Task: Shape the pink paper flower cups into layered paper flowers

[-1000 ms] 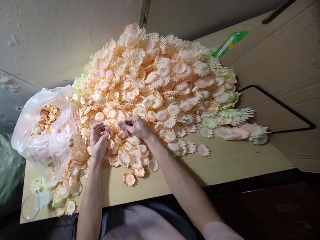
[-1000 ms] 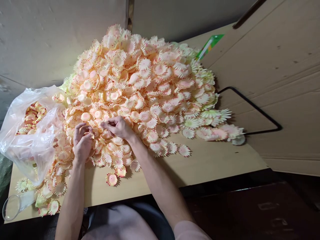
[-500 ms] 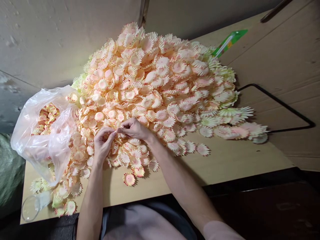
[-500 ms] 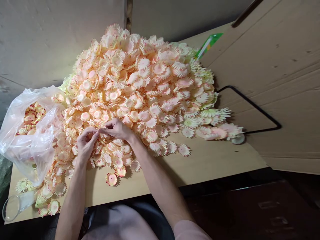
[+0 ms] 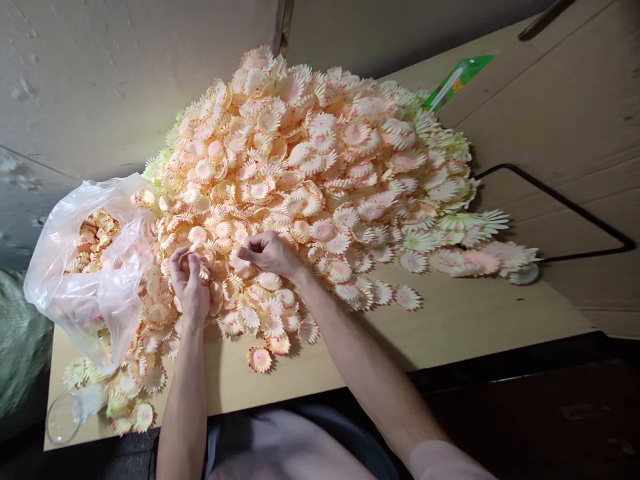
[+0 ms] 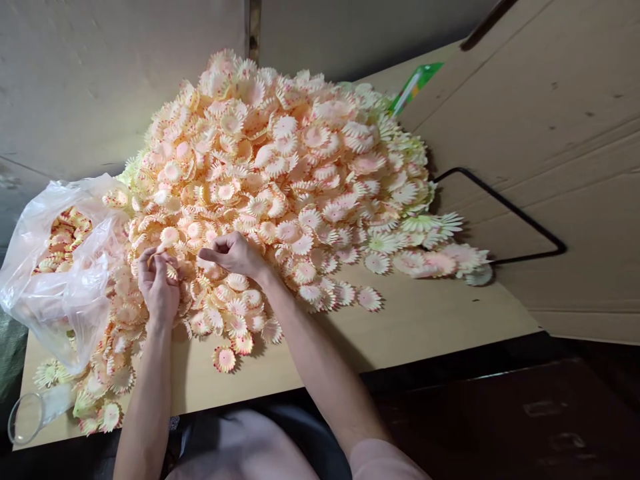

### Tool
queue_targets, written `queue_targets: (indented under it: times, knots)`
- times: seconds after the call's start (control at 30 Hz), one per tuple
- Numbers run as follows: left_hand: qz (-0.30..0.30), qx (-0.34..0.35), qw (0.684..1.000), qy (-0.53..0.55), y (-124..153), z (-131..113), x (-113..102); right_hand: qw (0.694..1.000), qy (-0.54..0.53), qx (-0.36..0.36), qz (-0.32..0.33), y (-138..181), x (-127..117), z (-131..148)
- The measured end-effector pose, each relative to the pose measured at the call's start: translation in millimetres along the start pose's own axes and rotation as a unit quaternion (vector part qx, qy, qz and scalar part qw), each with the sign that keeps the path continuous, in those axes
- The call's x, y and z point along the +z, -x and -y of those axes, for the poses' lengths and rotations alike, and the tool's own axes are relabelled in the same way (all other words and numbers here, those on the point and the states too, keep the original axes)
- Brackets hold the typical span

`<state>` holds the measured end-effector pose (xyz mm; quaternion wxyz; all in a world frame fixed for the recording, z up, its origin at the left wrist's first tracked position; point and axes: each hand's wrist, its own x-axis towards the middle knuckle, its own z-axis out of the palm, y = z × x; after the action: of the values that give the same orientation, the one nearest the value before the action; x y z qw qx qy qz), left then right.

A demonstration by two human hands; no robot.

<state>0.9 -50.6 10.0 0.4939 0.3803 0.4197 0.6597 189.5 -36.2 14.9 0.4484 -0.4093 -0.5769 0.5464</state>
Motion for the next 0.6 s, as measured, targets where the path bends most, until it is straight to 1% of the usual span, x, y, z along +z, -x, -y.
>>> queue_targets:
  times: [0.1, 0.2, 0.3, 0.43, 0.53, 0.6]
  knots:
    - [0.048, -0.002, 0.999, -0.009, 2.7, 4.7, 3.6, 1.0, -0.011, 0.011, -0.003, -0.6, 1.9, -1.5]
    - [0.086, 0.006, 0.996, -0.036, 4.9, 7.2, 2.6, 0.999, -0.027, 0.021, -0.018, -1.8, 2.2, -3.8]
    - [0.106, 0.024, 0.992, -0.061, 6.2, 6.9, 0.1, 0.997, -0.067, 0.034, -0.034, -3.1, 2.1, -5.6]
    - [0.127, 0.06, 0.987, -0.08, 8.7, 4.1, 0.8, 0.994, -0.094, 0.024, -0.04, -3.0, 2.3, -5.4]
    - [0.17, 0.087, 0.978, -0.089, 11.2, 1.3, 3.0, 0.997, -0.077, 0.007, -0.02, -1.3, 1.3, -1.9]
    - [0.205, 0.091, 0.97, -0.094, 13.2, 0.4, 3.9, 0.999, -0.048, -0.001, 0.024, 0.0, 0.6, 1.0]
